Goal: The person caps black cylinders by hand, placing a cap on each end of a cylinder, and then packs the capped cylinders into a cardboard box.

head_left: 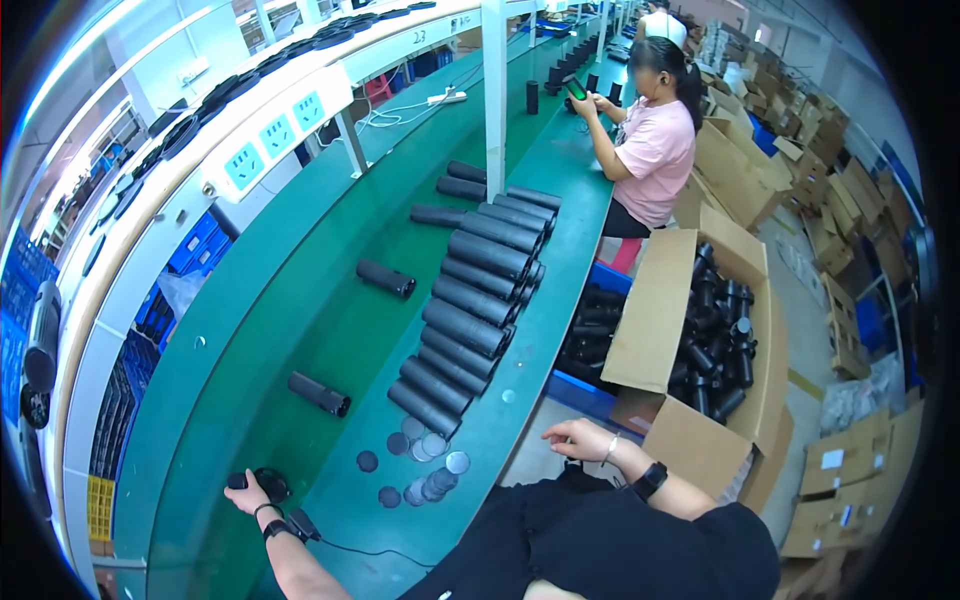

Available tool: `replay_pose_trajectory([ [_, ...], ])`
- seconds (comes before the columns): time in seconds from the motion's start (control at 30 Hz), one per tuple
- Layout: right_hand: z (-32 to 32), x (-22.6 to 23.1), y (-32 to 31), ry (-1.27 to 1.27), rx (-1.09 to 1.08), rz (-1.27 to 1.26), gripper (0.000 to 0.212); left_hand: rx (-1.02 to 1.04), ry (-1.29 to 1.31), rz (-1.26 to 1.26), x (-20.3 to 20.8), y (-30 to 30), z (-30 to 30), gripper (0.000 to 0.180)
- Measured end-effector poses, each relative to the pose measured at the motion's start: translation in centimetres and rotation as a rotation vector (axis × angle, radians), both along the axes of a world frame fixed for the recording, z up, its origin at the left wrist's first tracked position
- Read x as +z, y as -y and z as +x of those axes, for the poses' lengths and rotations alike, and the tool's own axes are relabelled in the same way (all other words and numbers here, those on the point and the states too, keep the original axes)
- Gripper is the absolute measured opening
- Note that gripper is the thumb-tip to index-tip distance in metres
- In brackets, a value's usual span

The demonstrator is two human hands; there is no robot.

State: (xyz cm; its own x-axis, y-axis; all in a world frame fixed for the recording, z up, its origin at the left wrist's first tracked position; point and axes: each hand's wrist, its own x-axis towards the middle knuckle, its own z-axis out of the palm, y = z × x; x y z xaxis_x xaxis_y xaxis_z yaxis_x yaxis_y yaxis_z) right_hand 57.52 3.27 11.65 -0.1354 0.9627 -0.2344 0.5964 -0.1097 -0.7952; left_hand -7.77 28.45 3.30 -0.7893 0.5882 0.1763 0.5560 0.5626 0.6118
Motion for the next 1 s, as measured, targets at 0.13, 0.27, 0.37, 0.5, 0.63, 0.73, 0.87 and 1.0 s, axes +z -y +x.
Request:
replay_pose_trajectory([
  [0.13,1.8,-0.1,1.2,-0.004,-0.012,-0.022,0.028,0.15,-0.149,-0.138,0.7,1.4,-0.5,0.093],
  [0.27,7.1,-0.7,4.6,-0.025,-0.193,-0.082,0.03,0.114,-0.543,0.034,4.9,1.5,8.4,0.08],
  [0.37,13.0,-3.2,7.9,0.135,-0.222,0.147,0.03,-0.268,-0.515,0.213,5.8,4.0,16.9,0.069],
  [0.5,21.1,-3.1,12.1,0.153,-0.497,-0.211,0.027,-0.825,-0.262,0.231,5.3,8.3,30.2,0.047],
  [0.63,30.9,-6.6,19.6,0.338,-0.656,-0.211,0.029,-1.246,0.178,0.037,6.1,11.8,43.7,0.021],
  [0.73,37.8,-9.7,22.9,0.182,-0.929,-0.43,0.018,-1.462,0.431,-0.109,6.7,14.5,50.6,0.015],
  [0.87,48.0,-14.4,25.8,0.208,-1.365,-0.404,0.009,-1.727,0.247,-0.263,7.5,17.1,57.2,0.017],
  [1.0,54.2,-12.6,22.1,0.71,-1.395,-0.318,0.033,-1.75,0.197,-0.455,8.7,18.7,59.9,0.017],
])
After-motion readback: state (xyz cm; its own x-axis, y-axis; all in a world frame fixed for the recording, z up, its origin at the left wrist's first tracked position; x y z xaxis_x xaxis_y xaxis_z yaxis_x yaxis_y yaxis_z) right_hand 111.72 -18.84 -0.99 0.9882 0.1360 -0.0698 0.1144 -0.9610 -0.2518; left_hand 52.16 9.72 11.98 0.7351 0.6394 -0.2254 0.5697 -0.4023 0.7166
